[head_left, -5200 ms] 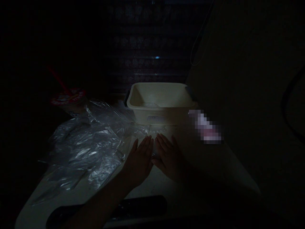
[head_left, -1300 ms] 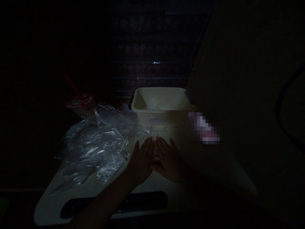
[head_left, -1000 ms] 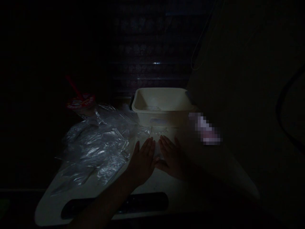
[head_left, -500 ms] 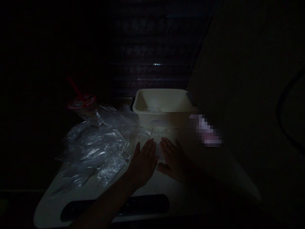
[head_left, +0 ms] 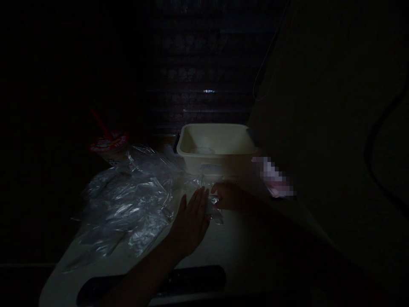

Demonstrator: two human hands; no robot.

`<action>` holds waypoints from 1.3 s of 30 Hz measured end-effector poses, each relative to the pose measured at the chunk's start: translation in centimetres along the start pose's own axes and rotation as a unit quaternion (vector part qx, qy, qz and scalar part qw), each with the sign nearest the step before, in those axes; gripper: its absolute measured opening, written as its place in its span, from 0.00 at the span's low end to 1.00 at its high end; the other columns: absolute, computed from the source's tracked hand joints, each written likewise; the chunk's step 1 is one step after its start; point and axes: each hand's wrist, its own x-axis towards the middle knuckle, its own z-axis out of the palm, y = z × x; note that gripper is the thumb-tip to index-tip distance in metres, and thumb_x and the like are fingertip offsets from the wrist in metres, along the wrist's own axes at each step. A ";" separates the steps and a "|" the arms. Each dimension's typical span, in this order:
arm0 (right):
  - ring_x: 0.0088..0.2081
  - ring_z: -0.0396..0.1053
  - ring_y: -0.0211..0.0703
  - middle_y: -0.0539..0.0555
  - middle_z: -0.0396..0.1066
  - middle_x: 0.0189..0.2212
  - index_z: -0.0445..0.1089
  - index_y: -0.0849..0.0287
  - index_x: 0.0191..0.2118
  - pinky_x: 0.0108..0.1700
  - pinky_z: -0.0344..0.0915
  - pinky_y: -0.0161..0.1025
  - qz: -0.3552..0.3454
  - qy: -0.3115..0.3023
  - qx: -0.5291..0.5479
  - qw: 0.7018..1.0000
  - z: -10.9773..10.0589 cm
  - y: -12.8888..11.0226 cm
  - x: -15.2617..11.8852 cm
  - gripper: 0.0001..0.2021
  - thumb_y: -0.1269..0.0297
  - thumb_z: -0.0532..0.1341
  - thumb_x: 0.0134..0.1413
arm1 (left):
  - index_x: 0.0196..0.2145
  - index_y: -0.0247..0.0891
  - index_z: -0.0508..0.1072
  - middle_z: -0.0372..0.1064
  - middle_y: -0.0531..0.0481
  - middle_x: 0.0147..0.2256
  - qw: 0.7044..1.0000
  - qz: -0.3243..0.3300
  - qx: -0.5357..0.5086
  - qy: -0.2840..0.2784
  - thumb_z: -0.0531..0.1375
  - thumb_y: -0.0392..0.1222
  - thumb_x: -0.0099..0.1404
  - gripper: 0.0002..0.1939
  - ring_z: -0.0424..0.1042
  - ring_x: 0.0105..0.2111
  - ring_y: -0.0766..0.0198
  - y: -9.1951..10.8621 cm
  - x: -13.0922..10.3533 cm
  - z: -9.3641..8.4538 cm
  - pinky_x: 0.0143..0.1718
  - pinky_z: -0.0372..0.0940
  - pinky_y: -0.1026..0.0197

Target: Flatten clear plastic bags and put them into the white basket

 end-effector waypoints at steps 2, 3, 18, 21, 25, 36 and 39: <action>0.28 0.64 0.39 0.52 0.68 0.27 0.66 0.62 0.33 0.28 0.56 0.32 0.011 -0.023 0.014 1.000 -0.2 0.0 0.4 0.15 0.66 0.62 0.32 | 0.55 0.28 0.40 0.38 0.39 0.56 1.000 0.000 -0.002 0.004 0.41 0.42 0.62 0.26 0.35 0.55 0.56 0.0 -0.1 0.1 0.51 0.41 0.44; 0.28 0.64 0.38 0.51 0.68 0.27 0.67 0.62 0.31 0.27 0.56 0.32 0.010 -0.030 0.019 0.999 -0.4 0.1 0.5 0.14 0.65 0.62 0.31 | 0.55 0.28 0.40 0.39 0.39 0.56 1.000 0.000 -0.001 0.006 0.41 0.43 0.62 0.26 0.35 0.55 0.56 0.0 -0.1 0.2 0.51 0.41 0.44; 0.26 0.65 0.37 0.53 0.68 0.24 0.68 0.68 0.31 0.26 0.59 0.31 -0.004 0.012 0.211 0.977 -0.3 -0.1 0.7 0.11 0.75 0.57 0.35 | 0.55 0.30 0.43 0.41 0.38 0.55 0.996 -0.007 -0.072 0.045 0.44 0.43 0.61 0.26 0.38 0.55 0.55 -0.1 -0.2 0.3 0.51 0.41 0.45; 0.26 0.66 0.38 0.53 0.68 0.23 0.68 0.67 0.28 0.26 0.59 0.31 -0.014 0.030 0.256 0.966 -0.4 0.0 0.4 0.08 0.73 0.56 0.35 | 0.54 0.33 0.45 0.48 0.39 0.54 0.963 -0.069 -0.244 0.095 0.48 0.45 0.59 0.28 0.47 0.53 0.56 -0.5 0.0 0.2 0.50 0.45 0.48; 0.26 0.66 0.37 0.51 0.68 0.23 0.68 0.65 0.28 0.25 0.59 0.31 -0.013 0.014 0.329 0.944 -1.1 -0.2 -0.3 0.09 0.72 0.56 0.35 | 0.47 0.34 0.58 0.65 0.43 0.41 0.787 -0.236 -0.551 0.143 0.53 0.48 0.54 0.24 0.65 0.39 0.59 -1.5 0.9 -0.1 0.38 0.60 0.57; 0.18 0.53 0.29 0.44 0.55 0.14 0.61 0.64 0.17 0.19 0.48 0.28 -0.022 -0.018 0.316 0.948 -0.8 -0.3 -1.4 0.09 0.64 0.57 0.38 | 0.23 0.34 0.69 0.60 0.58 0.15 0.714 -0.262 -0.640 0.109 0.58 0.44 0.48 0.09 0.58 0.15 0.73 -2.2 1.2 -0.3 0.17 0.53 0.69; 0.18 0.52 0.28 0.44 0.52 0.13 0.59 0.63 0.16 0.19 0.48 0.28 0.011 0.040 0.291 0.956 -1.1 -0.3 -1.2 0.10 0.63 0.56 0.39 | 0.17 0.34 0.69 0.60 0.57 0.14 0.716 -0.243 -0.648 0.091 0.60 0.43 0.44 0.09 0.58 0.15 0.72 -2.0 1.3 -0.4 0.17 0.53 0.69</action>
